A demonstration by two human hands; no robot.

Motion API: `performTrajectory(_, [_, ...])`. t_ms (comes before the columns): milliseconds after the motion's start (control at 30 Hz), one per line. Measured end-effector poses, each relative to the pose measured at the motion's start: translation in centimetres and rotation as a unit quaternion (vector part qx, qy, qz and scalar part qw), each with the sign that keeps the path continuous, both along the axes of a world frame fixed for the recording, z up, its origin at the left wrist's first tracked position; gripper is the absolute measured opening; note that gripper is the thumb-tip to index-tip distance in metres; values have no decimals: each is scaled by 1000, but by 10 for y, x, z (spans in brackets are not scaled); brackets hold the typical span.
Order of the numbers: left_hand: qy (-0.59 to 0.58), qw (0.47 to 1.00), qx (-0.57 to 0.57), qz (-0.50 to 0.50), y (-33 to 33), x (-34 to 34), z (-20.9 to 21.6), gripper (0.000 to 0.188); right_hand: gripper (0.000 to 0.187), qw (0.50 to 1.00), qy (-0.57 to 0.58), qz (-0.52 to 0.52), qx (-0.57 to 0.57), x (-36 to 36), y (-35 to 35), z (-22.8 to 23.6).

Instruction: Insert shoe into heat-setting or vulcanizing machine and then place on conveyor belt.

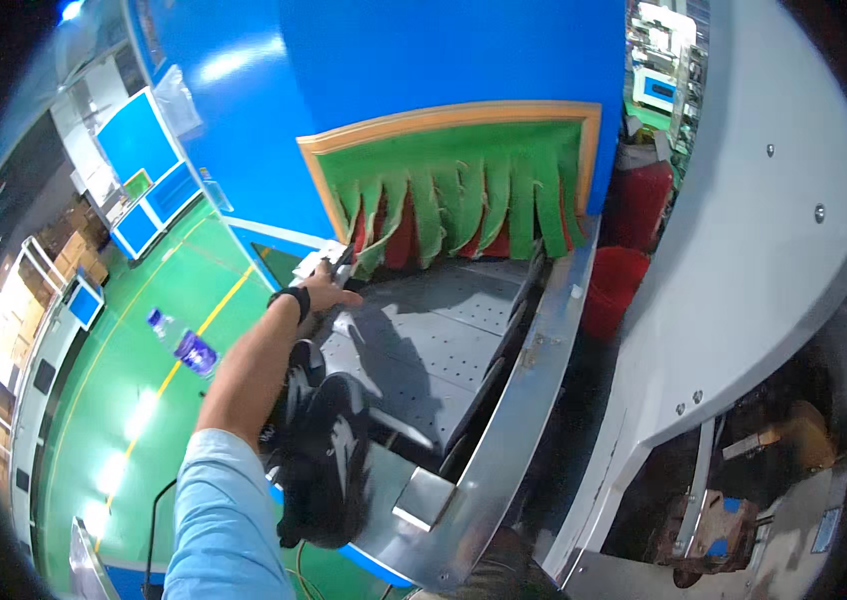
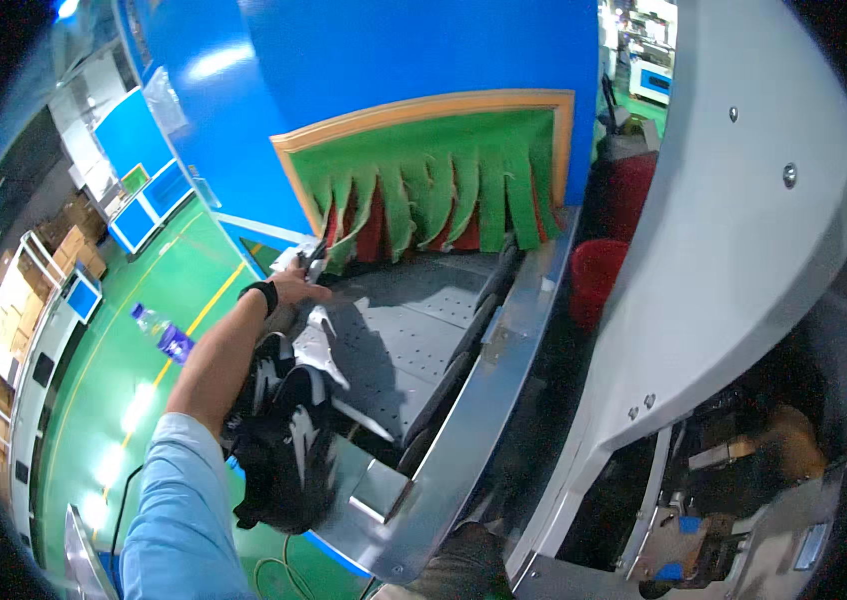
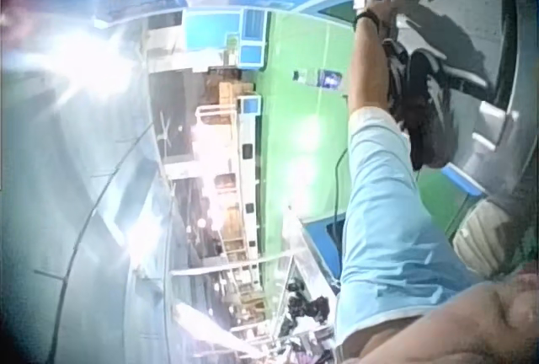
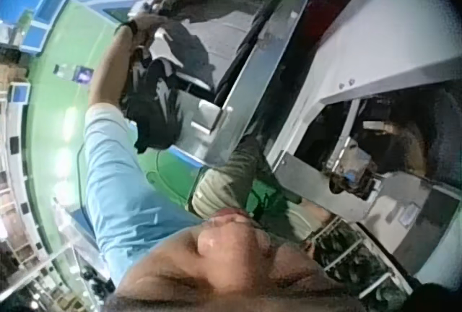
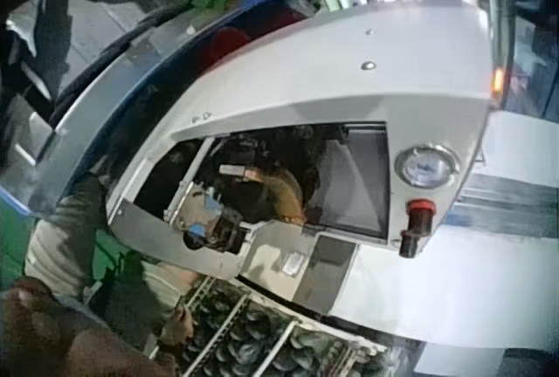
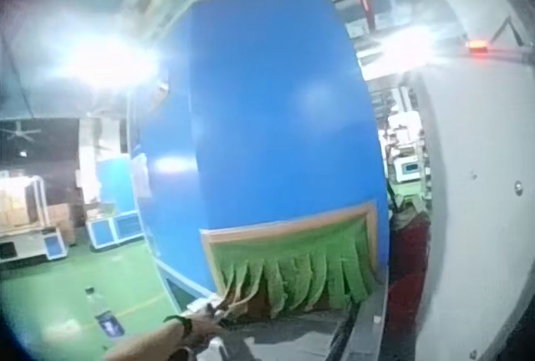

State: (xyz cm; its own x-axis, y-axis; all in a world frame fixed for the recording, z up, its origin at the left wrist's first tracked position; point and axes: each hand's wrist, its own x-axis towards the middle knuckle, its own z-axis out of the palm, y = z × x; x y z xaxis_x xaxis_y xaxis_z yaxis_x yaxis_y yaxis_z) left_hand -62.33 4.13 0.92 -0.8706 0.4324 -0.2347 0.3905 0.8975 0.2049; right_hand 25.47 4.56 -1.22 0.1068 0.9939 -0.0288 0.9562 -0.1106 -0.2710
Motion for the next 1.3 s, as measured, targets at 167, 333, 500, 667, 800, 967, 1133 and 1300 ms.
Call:
performTrajectory(167, [-27, 1000, -6, 3, 23, -7, -3, 90, 34, 986, 147, 24, 76, 97, -20, -97])
performTrajectory(333, [-92, 989, 102, 47, 29, 72, 23, 48, 19, 960, 75, 180, 199, 38, -3, -54])
performTrajectory(500, [-247, 828, 455, 214, -10, 133, 91, 23, 30, 990, 136, 36, -18, 33, -26, -35])
performTrajectory(667, [-402, 741, 535, 60, -108, 268, 145, 36, 32, 958, 270, 99, -15, -18, -41, -24])
performTrajectory(800, [-547, 613, 569, 34, -161, 390, 106, 60, 34, 702, 634, 319, -56, -105, -44, 33])
performTrajectory(967, [-887, 339, 315, -9, -204, 554, 12, 51, 40, 577, 806, 69, -108, -133, -31, 48])
performTrajectory(1133, [-711, 635, 188, -238, -173, 622, 33, 41, 43, 648, 748, 117, -82, -65, -43, 52])
performTrajectory(1300, [-543, 757, 168, -321, -149, 627, -27, 96, 46, 563, 748, 97, -337, -29, -62, 24])
